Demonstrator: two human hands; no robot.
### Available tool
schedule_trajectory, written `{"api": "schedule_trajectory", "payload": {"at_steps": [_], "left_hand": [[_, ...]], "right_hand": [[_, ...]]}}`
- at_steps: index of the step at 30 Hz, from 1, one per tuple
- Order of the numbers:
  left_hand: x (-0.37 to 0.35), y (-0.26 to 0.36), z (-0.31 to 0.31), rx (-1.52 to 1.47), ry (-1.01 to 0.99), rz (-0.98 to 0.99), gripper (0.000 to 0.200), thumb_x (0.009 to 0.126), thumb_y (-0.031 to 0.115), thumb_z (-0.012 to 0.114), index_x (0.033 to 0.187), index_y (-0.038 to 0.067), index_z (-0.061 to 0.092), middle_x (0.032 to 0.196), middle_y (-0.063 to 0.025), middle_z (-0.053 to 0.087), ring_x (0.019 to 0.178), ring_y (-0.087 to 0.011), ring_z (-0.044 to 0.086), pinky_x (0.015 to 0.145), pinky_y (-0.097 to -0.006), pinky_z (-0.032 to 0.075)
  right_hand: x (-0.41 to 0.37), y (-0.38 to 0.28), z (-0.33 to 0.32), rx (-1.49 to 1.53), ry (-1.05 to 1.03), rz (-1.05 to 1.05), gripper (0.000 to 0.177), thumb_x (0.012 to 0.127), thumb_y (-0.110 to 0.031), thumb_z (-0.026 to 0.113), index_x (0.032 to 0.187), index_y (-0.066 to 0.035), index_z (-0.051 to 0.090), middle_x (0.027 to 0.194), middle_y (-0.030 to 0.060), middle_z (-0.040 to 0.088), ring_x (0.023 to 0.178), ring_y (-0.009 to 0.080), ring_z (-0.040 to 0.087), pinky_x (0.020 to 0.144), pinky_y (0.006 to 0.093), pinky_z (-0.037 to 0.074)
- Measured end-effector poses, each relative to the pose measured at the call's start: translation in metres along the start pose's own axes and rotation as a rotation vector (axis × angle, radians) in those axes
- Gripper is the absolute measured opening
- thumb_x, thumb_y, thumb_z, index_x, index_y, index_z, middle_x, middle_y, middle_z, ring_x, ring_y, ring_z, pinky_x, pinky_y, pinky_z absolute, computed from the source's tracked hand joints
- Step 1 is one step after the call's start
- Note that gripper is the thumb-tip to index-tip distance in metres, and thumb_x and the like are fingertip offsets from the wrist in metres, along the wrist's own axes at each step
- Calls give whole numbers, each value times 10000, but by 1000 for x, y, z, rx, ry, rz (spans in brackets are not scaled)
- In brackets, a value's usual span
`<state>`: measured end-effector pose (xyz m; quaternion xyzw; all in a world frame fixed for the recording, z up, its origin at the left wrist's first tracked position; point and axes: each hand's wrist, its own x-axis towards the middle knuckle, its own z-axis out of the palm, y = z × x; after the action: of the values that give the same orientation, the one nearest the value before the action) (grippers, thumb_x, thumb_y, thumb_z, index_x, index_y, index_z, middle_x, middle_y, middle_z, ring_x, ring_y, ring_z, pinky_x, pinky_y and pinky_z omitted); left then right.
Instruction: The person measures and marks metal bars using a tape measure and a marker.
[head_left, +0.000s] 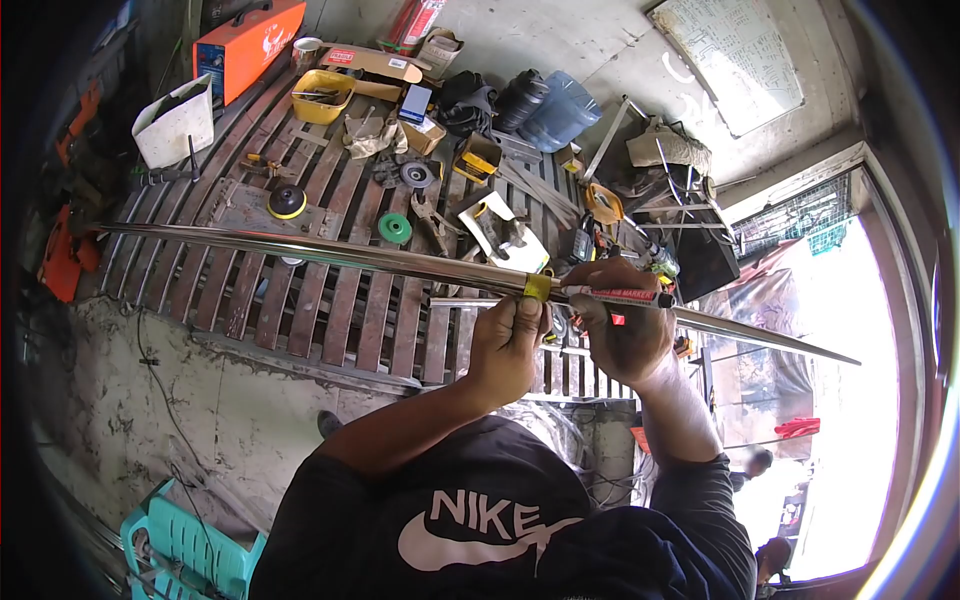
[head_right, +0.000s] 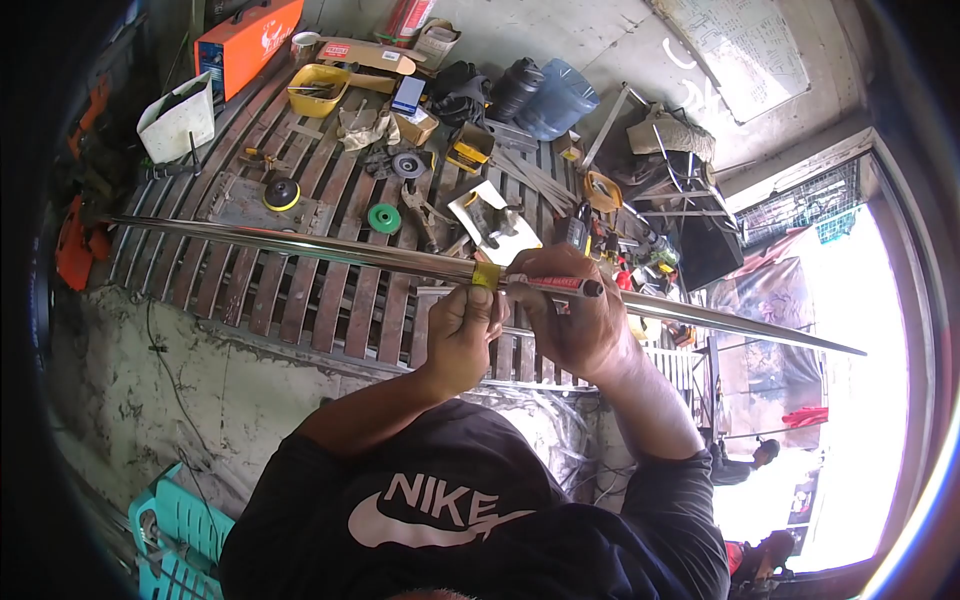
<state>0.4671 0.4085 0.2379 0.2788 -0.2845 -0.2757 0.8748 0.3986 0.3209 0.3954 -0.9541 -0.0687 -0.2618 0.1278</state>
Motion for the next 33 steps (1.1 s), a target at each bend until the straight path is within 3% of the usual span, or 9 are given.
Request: {"api": "schedule_trajectory", "payload": {"at_steps": [13,22,33], "left_hand": [[1,4,2,-8,16,-7,436,1204,369,430,905,79,558,738,39,478,637,-39,380,563,-244,315],[2,7,1,15,15,4,444,1199,374,441,884,76,536,722,44,466,626,-43,375,558,-255,313],[4,7,0,18,28,3,429,1204,353,438,910,69,568,740,43,487,630,-36,386,559,-254,317]], "right_hand": [[1,0,0,-4,3,-17,359,961,-7,787,1224,11,544,1050,193,733,898,332,777,752,410,612],[9,10,1,-18,-21,-229,437,904,3,830,1221,0,530,1016,180,727,873,332,767,720,423,621],[13,7,3,-33,-28,-217,438,904,-29,847,1220,-19,543,1023,166,725,867,310,766,681,409,617]]}}
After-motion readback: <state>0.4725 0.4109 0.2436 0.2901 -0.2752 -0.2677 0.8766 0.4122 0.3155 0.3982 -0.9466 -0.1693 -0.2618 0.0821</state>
